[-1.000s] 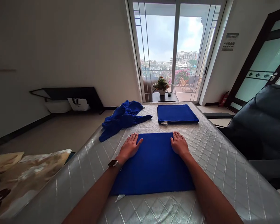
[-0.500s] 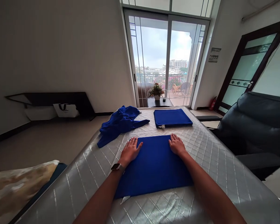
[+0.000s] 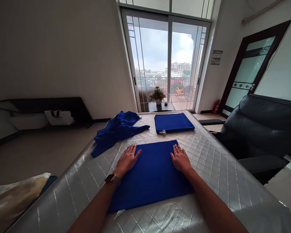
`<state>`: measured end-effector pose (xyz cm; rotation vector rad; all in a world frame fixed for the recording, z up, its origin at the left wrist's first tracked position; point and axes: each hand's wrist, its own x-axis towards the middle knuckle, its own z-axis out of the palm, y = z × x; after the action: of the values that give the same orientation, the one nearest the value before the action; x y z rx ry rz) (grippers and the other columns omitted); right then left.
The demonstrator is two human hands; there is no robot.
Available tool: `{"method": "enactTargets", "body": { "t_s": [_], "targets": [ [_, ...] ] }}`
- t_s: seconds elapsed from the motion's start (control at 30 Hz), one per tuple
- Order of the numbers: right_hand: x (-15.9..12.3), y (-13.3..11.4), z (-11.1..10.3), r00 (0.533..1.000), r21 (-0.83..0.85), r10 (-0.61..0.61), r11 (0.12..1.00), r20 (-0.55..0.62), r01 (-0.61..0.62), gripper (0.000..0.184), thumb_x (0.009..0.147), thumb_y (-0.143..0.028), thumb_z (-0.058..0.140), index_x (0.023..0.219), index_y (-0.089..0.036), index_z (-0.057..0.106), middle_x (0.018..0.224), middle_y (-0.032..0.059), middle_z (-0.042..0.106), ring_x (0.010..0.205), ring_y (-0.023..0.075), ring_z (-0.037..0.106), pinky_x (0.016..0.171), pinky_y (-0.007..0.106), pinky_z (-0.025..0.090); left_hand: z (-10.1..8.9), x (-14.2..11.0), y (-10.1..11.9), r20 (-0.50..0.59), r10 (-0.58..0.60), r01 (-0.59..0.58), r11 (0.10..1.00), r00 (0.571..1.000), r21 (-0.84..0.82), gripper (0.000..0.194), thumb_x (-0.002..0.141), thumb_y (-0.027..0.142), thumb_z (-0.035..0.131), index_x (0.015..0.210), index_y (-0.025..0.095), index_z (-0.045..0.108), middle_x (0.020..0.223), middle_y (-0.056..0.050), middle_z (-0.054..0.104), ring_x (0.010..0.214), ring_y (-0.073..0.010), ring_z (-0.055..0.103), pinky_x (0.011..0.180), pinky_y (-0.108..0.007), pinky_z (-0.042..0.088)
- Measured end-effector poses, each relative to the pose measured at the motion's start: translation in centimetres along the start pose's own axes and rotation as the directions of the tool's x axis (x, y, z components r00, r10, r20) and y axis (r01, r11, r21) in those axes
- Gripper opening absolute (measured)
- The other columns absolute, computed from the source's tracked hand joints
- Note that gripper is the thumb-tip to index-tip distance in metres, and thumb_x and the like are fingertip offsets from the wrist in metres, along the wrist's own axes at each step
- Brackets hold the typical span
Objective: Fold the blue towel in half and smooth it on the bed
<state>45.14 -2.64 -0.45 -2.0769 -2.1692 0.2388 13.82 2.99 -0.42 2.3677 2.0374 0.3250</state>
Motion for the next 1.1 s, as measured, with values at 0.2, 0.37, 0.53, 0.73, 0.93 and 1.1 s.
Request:
{"method": "enactTargets", "body": {
  "t_s": [0.2, 0.37, 0.53, 0.73, 0.93, 1.1],
  "targets": [
    [-0.1, -0.5, -0.6, 1.0, 0.03, 0.005, 1.0, -0.01, -0.005, 0.068, 0.106, -0.043, 0.018, 0.162, -0.007, 0.021, 0.169, 0.0071, 0.016, 0.157, 0.0189, 0.01, 0.127, 0.037, 0.008, 0.7, 0.3, -0.4, -0.002, 0.002, -0.002, 0.999, 1.0, 0.035, 0.083, 0.102, 0.064, 0.011, 0.158, 0.007, 0.033, 0.166, -0.016, 0.03, 0.155, -0.0274, 0.026, 0.126, -0.046, 0.021],
    [-0.2, -0.5, -0.8, 1.0, 0.095, 0.022, 0.995, 0.0, -0.022, 0.068, 0.105, -0.045, 0.018, 0.163, -0.008, 0.02, 0.17, 0.0055, 0.015, 0.157, 0.0177, 0.009, 0.127, 0.037, 0.006, 1.5, 1.1, -1.7, 0.038, 0.032, -0.033, 0.999, 0.999, 0.043, 0.086, 0.1, 0.068, 0.016, 0.159, 0.007, 0.029, 0.167, -0.017, 0.026, 0.156, -0.0294, 0.022, 0.126, -0.049, 0.02],
    [-0.1, -0.6, -0.8, 0.999, 0.145, 0.032, 0.989, -0.005, -0.031, 0.069, 0.105, -0.045, 0.018, 0.163, -0.008, 0.02, 0.17, 0.0054, 0.015, 0.157, 0.0178, 0.009, 0.127, 0.038, 0.004, 0.5, 2.2, -1.0, 0.077, 0.023, -0.03, 0.995, 0.997, 0.095, 0.087, 0.1, 0.069, 0.015, 0.158, 0.006, 0.033, 0.164, -0.021, 0.03, 0.154, -0.0327, 0.025, 0.125, -0.056, 0.018],
    [0.0, -0.6, -0.7, 1.0, 0.143, 0.027, 0.989, -0.014, -0.025, 0.069, 0.105, -0.045, 0.02, 0.162, -0.007, 0.022, 0.17, 0.0068, 0.016, 0.157, 0.0198, 0.01, 0.127, 0.04, 0.006, 0.3, 1.8, 9.6, 0.048, 0.267, -0.265, 0.963, 0.963, -0.045, 0.077, 0.104, 0.061, 0.015, 0.156, 0.01, 0.037, 0.163, -0.019, 0.035, 0.153, -0.0276, 0.029, 0.123, -0.047, 0.028],
    [-0.1, 0.0, -0.1, 0.998, 0.069, -0.044, 0.997, -0.033, 0.046, 0.066, 0.101, -0.03, 0.031, 0.163, -0.01, 0.021, 0.169, 0.0087, 0.016, 0.157, 0.0221, 0.012, 0.126, 0.041, 0.009, 2.8, 2.0, 19.0, -0.049, 0.489, -0.491, 0.866, 0.871, -0.089, 0.058, 0.108, 0.046, 0.024, 0.153, 0.015, 0.044, 0.158, -0.017, 0.047, 0.15, -0.0254, 0.037, 0.122, -0.047, 0.034],
    [0.0, -0.1, -0.1, 0.999, 0.085, -0.024, 0.996, -0.046, 0.028, 0.064, 0.102, -0.03, 0.027, 0.162, -0.01, 0.023, 0.169, 0.0078, 0.02, 0.157, 0.0207, 0.013, 0.126, 0.04, 0.01, 4.1, 2.2, 18.1, -0.043, 0.506, -0.507, 0.859, 0.862, -0.067, 0.055, 0.108, 0.04, 0.025, 0.154, 0.014, 0.042, 0.159, -0.018, 0.044, 0.151, -0.0268, 0.034, 0.121, -0.05, 0.035]
  ]
}}
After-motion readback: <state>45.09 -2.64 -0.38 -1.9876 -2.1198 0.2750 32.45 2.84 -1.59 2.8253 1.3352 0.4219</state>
